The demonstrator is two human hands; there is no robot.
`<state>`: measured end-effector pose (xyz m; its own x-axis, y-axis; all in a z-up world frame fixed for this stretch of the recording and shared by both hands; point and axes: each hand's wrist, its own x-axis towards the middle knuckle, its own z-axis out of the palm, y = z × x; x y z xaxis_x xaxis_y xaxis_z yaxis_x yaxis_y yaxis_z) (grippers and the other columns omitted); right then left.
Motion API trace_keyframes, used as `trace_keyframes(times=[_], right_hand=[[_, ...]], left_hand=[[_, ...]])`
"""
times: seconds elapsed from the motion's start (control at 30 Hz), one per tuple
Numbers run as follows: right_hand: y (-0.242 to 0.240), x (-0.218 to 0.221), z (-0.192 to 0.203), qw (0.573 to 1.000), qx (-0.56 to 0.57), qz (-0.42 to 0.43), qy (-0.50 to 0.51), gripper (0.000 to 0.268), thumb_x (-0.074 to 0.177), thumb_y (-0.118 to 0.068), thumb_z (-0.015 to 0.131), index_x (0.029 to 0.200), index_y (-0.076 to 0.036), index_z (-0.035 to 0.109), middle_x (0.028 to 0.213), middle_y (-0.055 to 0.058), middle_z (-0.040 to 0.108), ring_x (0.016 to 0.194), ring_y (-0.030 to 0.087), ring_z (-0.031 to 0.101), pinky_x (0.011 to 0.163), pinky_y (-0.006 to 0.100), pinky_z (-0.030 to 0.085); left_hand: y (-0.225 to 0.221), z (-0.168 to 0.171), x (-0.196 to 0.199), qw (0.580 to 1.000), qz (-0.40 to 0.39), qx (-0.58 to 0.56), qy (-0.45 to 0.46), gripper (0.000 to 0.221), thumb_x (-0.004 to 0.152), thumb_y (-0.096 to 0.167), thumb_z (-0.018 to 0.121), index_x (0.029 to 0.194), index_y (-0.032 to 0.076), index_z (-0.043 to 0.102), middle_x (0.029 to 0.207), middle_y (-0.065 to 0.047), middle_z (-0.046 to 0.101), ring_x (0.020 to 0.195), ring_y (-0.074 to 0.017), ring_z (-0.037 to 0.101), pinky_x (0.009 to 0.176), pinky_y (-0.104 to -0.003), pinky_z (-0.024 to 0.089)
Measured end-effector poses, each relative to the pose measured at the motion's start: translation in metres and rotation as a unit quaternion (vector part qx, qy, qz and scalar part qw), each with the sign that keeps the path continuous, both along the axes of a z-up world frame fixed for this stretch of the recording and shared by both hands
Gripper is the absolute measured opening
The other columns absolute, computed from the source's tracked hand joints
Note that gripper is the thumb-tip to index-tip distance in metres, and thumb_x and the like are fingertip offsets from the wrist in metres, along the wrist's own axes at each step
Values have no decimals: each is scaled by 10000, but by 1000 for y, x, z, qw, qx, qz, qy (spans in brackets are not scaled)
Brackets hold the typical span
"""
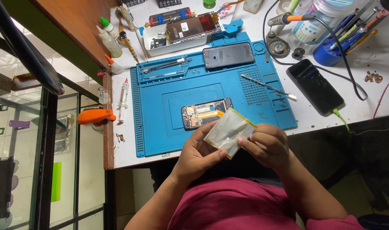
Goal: Disassembling a mobile phone to remove the battery and inspect internal components
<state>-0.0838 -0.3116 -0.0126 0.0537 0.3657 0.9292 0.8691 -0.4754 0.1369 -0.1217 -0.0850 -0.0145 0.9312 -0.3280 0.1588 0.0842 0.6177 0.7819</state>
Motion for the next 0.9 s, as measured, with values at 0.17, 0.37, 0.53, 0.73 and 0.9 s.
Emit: trace_keyframes(times=[0.17,0.37,0.53,0.73,0.9], right_hand=[[7,-7,12,987,50,20,149,245,849,47,737,1063,-61,789,934,111,664,750,252,673,648,373,610],[2,-17,47,869,151,74,466,281,887,13,716,1167,24,729,980,141,660,857,241,705,751,374,616],[15,-21,56,807,188,59,557,269,892,-37,768,1152,26,744,977,137,666,889,223,696,707,352,632],[13,-19,46,748,239,101,611,229,824,23,826,1037,37,744,987,109,627,899,162,670,700,303,623],[12,-14,50,727,222,138,635,87,872,17,778,940,65,753,972,142,599,857,167,675,687,316,660]], left_hand=[[2,16,-6,997,64,53,-8,744,819,-89,769,1493,-25,462,1277,-223,664,1073,-271,695,841,-403,650],[3,23,-14,979,102,170,-40,682,859,-37,723,1492,-7,470,1267,-202,677,1009,-196,659,804,-373,659],[0,18,-15,967,139,196,-81,728,840,-82,698,1512,-45,419,1227,-308,683,988,-265,697,742,-401,672],[-1,24,-16,915,234,279,-175,750,841,-113,669,1520,-108,350,1187,-366,681,1054,-429,722,764,-450,655],[-3,24,-15,918,223,271,-186,720,863,-110,650,1511,-92,335,1171,-350,687,1043,-414,722,778,-439,647]])
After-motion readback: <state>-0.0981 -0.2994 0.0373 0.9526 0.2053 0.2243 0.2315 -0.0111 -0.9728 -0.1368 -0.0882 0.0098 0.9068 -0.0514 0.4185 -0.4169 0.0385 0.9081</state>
